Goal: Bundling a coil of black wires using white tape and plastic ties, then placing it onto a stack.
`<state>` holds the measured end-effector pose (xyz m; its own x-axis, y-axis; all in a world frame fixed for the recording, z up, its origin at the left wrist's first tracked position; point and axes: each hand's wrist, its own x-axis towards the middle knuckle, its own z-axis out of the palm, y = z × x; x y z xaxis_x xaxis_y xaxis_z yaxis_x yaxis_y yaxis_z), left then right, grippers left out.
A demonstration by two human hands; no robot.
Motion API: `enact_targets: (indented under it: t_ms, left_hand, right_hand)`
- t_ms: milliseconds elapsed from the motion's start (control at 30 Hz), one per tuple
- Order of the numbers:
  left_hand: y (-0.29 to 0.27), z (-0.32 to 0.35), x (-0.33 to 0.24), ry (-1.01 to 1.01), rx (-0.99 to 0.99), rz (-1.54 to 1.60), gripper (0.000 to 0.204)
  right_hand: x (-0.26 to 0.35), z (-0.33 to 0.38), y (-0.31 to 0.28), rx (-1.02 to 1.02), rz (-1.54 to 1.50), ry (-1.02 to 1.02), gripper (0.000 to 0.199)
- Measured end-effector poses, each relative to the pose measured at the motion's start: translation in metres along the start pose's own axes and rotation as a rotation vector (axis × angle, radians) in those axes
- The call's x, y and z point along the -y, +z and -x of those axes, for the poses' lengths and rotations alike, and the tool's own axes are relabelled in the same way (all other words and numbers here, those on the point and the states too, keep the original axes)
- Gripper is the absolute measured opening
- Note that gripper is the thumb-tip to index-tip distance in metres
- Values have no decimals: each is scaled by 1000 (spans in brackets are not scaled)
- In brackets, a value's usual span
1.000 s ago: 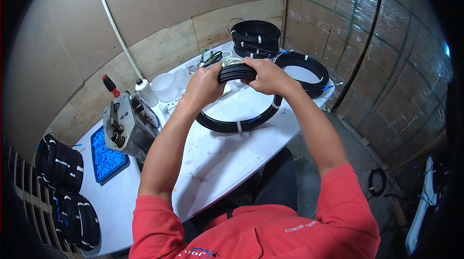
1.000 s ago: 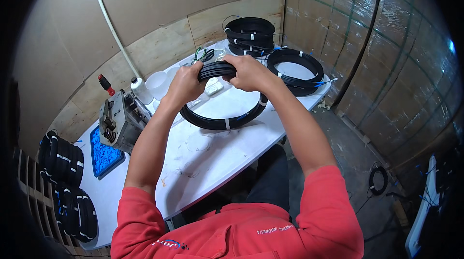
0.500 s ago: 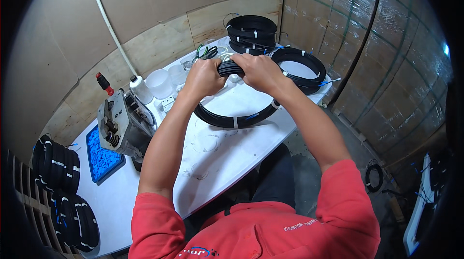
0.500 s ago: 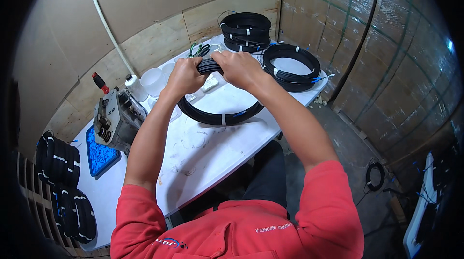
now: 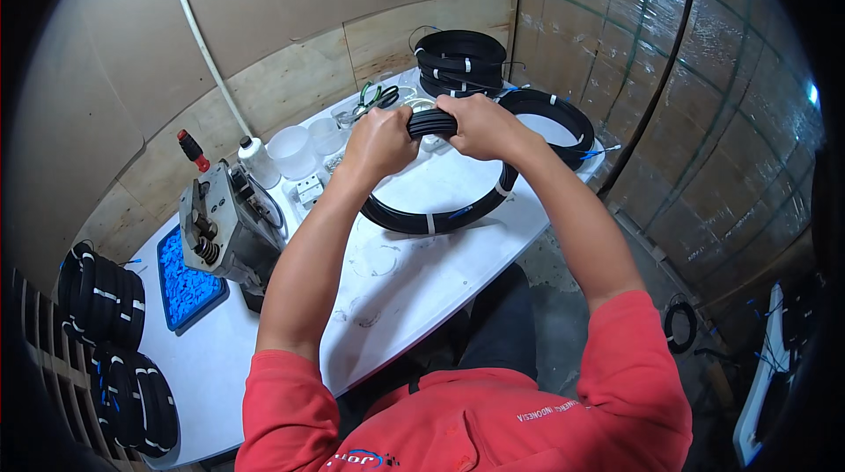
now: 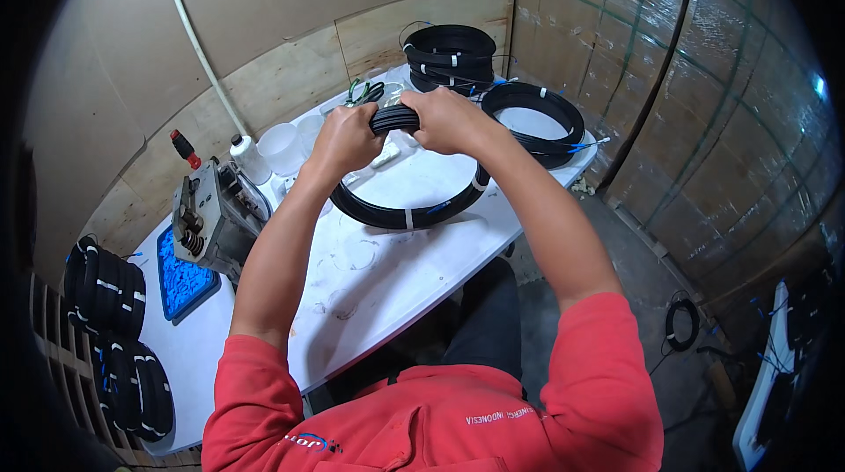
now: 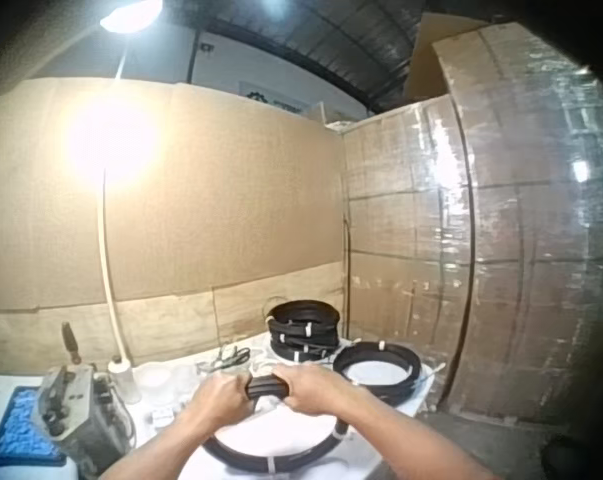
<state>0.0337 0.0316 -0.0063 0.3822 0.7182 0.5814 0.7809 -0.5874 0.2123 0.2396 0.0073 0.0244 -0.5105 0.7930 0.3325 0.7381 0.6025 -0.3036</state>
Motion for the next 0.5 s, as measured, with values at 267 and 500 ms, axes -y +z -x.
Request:
enact_targets:
  t_ms: [267, 500]
  left_hand:
    - [-25, -5, -6, -57, 200, 207, 26]
    - [-10, 0, 11, -81, 110, 192, 26]
  right_hand:
    - [-17, 3, 10, -139, 175, 18, 30]
    - [-26, 9, -7, 4, -162, 33, 30]
